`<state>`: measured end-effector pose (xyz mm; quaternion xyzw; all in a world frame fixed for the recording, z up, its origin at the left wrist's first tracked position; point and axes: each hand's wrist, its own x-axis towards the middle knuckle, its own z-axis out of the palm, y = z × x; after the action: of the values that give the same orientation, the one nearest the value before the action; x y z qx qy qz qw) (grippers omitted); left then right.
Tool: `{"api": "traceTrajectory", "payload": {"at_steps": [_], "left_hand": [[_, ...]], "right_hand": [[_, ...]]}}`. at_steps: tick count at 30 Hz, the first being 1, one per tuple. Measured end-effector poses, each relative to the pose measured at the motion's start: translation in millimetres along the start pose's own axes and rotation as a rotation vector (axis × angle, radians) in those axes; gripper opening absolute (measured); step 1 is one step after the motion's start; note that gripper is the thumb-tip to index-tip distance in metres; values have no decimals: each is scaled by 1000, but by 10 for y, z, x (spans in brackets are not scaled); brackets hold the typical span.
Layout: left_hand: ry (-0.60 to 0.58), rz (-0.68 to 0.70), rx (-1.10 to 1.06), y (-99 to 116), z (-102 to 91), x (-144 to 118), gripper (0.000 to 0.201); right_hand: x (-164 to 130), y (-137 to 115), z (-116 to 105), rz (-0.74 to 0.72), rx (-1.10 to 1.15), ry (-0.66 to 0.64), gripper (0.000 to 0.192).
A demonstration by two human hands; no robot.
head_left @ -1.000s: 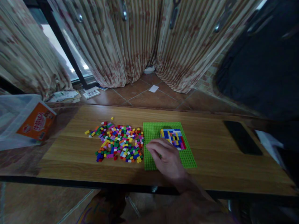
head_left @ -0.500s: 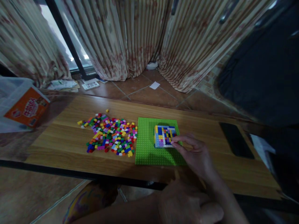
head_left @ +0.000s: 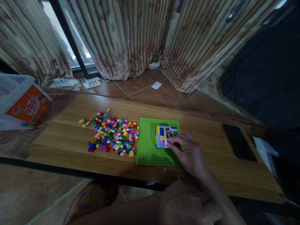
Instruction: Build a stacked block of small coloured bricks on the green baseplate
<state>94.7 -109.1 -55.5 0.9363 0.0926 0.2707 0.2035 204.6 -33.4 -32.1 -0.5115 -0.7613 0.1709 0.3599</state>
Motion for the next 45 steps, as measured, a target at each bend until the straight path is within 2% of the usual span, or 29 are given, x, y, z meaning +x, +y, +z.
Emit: {"api": "traceTrajectory", "payload": {"at_steps": [6,9,15,20,25,28,36,42,45], "left_hand": [[45,45,-9,-17,-41,17,11],[4,50,-25,-21,-99,32,10],[-17,35,-27,-20,-108,47,17],[-25,25,-55,-30,-140,62,16],[-110,11,-85,-32,-268,124,13],[-90,7,-88,-37,-269,127,15],[-102,-22,-86,-43,-248,109,18],[-33,-32,-36,-55,-159,88,16],[116,-100,-19,-97,-195,66,18]], "right_hand": [[-27,-25,-25,-2,-8,19,9],[-36,-25,-46,26,11,38,9],[-41,62,17,134,12,168,13],[-19,129,70,184,-38,153,26],[8,103,92,276,-58,160,37],[11,96,108,308,-51,140,40],[-19,105,132,280,-50,93,41],[-37,100,170,266,-46,82,41],[-36,144,180,262,-20,104,41]]}}
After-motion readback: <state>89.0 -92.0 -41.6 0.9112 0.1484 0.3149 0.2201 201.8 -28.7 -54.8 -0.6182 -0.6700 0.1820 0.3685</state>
